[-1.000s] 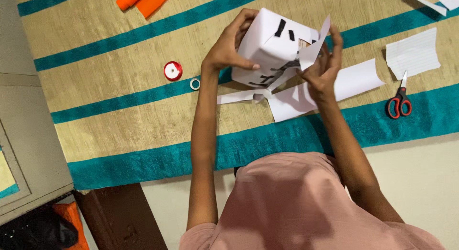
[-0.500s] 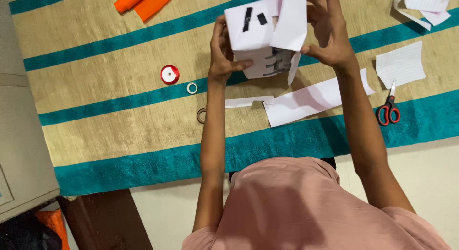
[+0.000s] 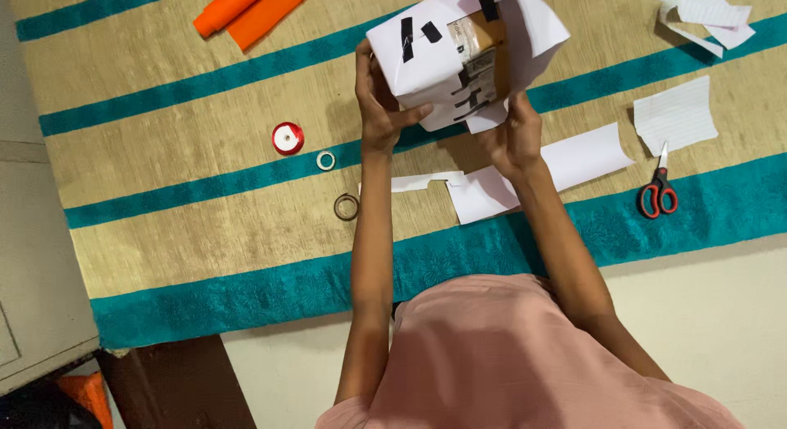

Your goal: The person folds a white paper sheet around a small box, secures it with black tape, and trims excess paper with scissors. They then cut and apply additional tape pieces to reinforce the box structure.

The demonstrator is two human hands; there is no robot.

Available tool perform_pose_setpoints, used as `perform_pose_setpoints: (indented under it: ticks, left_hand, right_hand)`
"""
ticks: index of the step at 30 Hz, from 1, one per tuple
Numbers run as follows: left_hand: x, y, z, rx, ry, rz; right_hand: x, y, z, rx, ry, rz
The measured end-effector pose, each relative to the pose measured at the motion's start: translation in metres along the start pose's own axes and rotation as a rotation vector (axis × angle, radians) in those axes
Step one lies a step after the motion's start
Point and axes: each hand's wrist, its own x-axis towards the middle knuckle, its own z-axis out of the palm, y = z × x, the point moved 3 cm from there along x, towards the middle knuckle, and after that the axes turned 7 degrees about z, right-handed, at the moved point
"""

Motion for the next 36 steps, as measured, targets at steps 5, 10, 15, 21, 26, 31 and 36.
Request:
perform_pose_setpoints:
  ticks: [5, 10, 15, 21, 26, 31, 36]
  left_hand:
    - [-0.009, -0.011, -0.006, -0.068, 0.055, -0.04]
    - [-0.022, -0.023, -0.012, -0.026, 0.053, -0.06]
    - [-0.032, -0.033, -0.015, -0.053, -0.004, -0.118]
    - [-0.042, -0.04, -0.02, -0.104, -0.039, -0.166]
    - [-0.054, -0.05, -0.027, -0.077, -0.101, -0.203]
    - [-0.064, -0.057, -0.036, 0.017, -0.17, -0.226]
    - [-0.059, -0.048, -0.033, 0.213, -0.237, -0.268]
  right_hand:
    - [-0.001, 0.004, 0.006, 0.151, -0.092, 0.072]
    - [0.006, 0.019, -0.002, 0.337, -0.068, 0.216]
    - [0.006, 0.038, -0.012, 0.074, 0.212, 0.371]
    - [-0.003, 0.035, -0.048, -0.338, 0.398, 0.549]
    - [-0.016, 0.022, -0.068, -0.878, 0.429, 0.515]
    - [-0.042, -0.028, -0.05, -1.752, 0.542, 0.183]
    - [-0.054, -0.073, -0.012, -1.4, 0.2, -0.26]
